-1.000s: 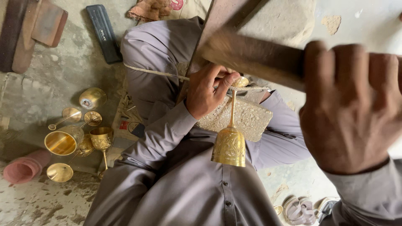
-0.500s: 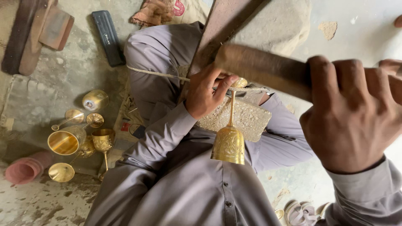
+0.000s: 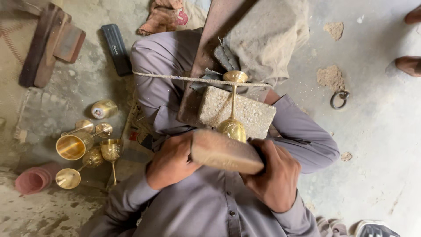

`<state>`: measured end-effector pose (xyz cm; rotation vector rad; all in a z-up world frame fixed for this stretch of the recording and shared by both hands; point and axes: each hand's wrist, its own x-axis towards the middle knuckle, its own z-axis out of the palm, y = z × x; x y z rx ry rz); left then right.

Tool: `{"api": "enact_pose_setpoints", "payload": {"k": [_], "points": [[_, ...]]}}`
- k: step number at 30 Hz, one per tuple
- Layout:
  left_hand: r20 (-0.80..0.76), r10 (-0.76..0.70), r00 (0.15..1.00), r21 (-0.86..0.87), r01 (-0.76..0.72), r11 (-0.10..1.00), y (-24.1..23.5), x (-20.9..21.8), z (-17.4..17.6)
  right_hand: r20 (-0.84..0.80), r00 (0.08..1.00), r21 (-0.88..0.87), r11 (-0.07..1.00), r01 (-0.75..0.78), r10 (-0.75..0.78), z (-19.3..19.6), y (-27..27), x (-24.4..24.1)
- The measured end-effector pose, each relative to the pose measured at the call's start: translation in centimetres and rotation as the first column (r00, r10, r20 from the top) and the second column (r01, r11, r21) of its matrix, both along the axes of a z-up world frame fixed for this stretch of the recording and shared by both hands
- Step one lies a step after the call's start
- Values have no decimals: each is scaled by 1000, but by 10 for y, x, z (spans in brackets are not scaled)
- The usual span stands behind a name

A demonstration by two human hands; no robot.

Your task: The person sits on the floor and repeatedly strikes a brass bell with a wooden mallet while holding a chisel against its surface. The bell is placed on a block and rotated occasionally to work different areas.

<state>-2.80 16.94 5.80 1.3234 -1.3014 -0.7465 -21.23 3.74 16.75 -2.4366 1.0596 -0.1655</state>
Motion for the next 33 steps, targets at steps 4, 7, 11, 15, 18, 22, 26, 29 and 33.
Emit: {"api": "enact_pose_setpoints", "payload": {"k": [4,7,11,15,18,22,26,29,33], "points": [[256,301,919,-51,-298,953,-1,-29,6,130,991,-34,998,43,-38,-10,9,-5],[446,386,808,-202,-329,922,-3,-34,8,115,984,113,986,125,-138,-17,11,-16],[710,408,575,-345,-221,912,-22,-38,12,278,929,427,898,108,-244,-32,5,-31],[667,244,704,-327,-17,945,-25,-29,15,229,841,730,658,184,-490,-48,-5,-50],[641,129,757,-219,19,976,-18,-19,20,154,814,674,662,327,-559,-56,-20,-67],[330,-21,944,-99,56,993,-19,7,23,148,750,614,655,442,-645,-65,-42,-78],[296,125,947,-43,-118,992,-57,31,12,197,714,667,625,405,-672,-73,-62,-79],[338,215,916,-44,-212,976,-101,43,1,201,771,630,683,371,-604,-74,-75,-80],[204,212,956,-107,-194,975,-161,39,-19,223,779,550,736,396,-586,-75,-86,-82]]}}
